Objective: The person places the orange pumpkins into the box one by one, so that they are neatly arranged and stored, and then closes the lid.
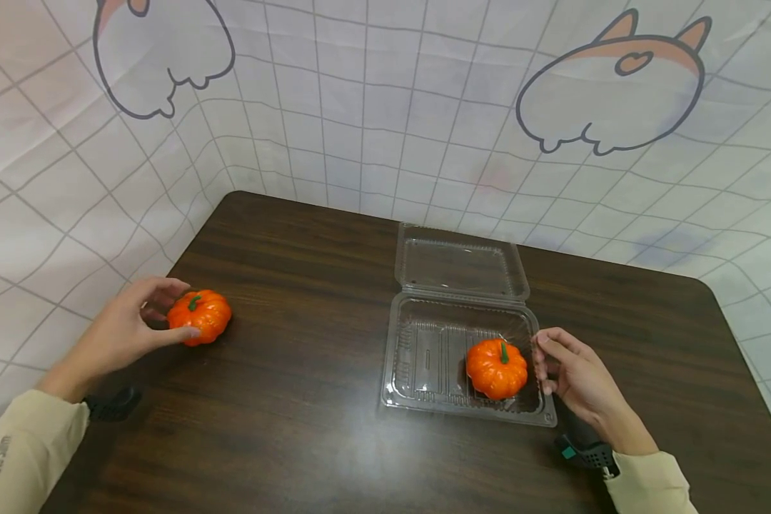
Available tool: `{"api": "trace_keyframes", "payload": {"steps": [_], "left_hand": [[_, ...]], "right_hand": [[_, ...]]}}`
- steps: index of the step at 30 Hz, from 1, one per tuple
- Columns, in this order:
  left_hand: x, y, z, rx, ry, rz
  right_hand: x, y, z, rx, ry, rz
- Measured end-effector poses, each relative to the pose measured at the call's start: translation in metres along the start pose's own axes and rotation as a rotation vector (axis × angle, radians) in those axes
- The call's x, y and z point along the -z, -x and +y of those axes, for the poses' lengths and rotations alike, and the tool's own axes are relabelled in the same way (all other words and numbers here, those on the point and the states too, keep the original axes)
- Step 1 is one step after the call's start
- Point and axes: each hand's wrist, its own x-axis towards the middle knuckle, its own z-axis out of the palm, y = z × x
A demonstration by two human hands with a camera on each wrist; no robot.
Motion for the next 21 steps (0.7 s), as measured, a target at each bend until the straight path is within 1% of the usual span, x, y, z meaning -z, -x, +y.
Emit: {"api": "trace_keyframes", "payload": {"steps": [4, 12, 18, 21], "left_hand": [[-0.004, 0.002, -0.006, -0.003, 0.011, 0.013], [-0.007, 0.006, -0.011, 0.034, 0.026, 0.007], [-0.009, 0.009, -0.015, 0.081, 0.032, 0.004], [-0.012, 0.01, -0.018, 0.083, 0.043, 0.013]], "right_hand": [[0.0, 0.0, 0.001, 0.004, -0.002, -0.002], [0.0, 0.001, 0.001, 0.004, -0.008, -0.008], [0.0, 0.001, 0.001, 0.006, -0.01, -0.011], [0.0, 0.0, 0.002, 0.01, -0.013, -0.016]]}}
